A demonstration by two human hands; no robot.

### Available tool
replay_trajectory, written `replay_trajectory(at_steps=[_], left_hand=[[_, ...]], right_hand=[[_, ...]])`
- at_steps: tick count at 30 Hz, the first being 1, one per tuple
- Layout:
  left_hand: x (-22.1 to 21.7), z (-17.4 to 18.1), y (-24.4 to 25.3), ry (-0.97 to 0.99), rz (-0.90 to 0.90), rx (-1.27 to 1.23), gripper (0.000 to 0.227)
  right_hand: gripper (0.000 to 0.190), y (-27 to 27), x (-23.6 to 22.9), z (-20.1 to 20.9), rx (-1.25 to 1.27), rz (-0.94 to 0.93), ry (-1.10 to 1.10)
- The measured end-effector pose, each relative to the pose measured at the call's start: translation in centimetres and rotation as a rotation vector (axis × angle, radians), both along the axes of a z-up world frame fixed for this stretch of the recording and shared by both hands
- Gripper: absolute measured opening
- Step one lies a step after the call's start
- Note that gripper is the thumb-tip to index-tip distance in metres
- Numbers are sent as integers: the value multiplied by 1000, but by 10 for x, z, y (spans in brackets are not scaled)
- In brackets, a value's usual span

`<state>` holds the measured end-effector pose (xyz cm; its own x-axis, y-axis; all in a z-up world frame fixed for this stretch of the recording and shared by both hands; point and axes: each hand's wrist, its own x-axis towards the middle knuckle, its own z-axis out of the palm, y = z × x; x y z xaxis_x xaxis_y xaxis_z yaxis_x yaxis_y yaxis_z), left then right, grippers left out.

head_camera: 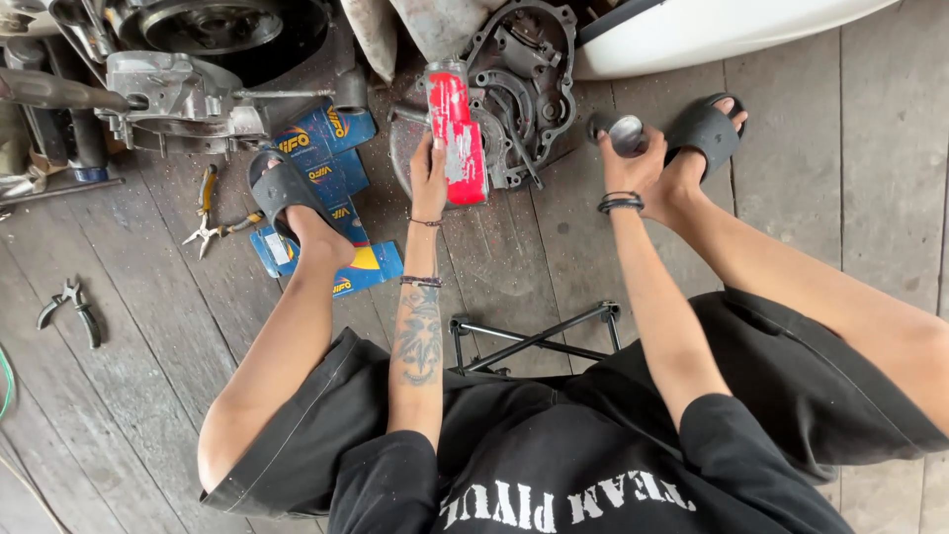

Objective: The person sands a metal engine casing with a red sanding block, moving it back and forth across the surface. The person repositions the part and continues sanding different areas.

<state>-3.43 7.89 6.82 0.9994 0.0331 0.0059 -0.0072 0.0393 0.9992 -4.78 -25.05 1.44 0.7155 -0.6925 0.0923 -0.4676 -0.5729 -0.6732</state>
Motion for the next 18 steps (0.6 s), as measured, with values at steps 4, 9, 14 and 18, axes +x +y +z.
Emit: replay_trajectory(at_steps=[4, 9, 14, 18], left_hand=[[-3, -20, -4, 15, 12, 32, 34], [-9, -3, 0, 49, 37, 54, 34], [-8, -9, 3, 38, 56, 35, 36], [-6, 8, 1, 20, 53, 29, 33]], right_hand=[[69, -15, 13, -3, -57, 157, 285], [90, 14, 21, 29, -218, 290, 318], [49, 83, -9, 2, -217, 642, 216], [27, 104, -29, 3, -115, 687, 325]])
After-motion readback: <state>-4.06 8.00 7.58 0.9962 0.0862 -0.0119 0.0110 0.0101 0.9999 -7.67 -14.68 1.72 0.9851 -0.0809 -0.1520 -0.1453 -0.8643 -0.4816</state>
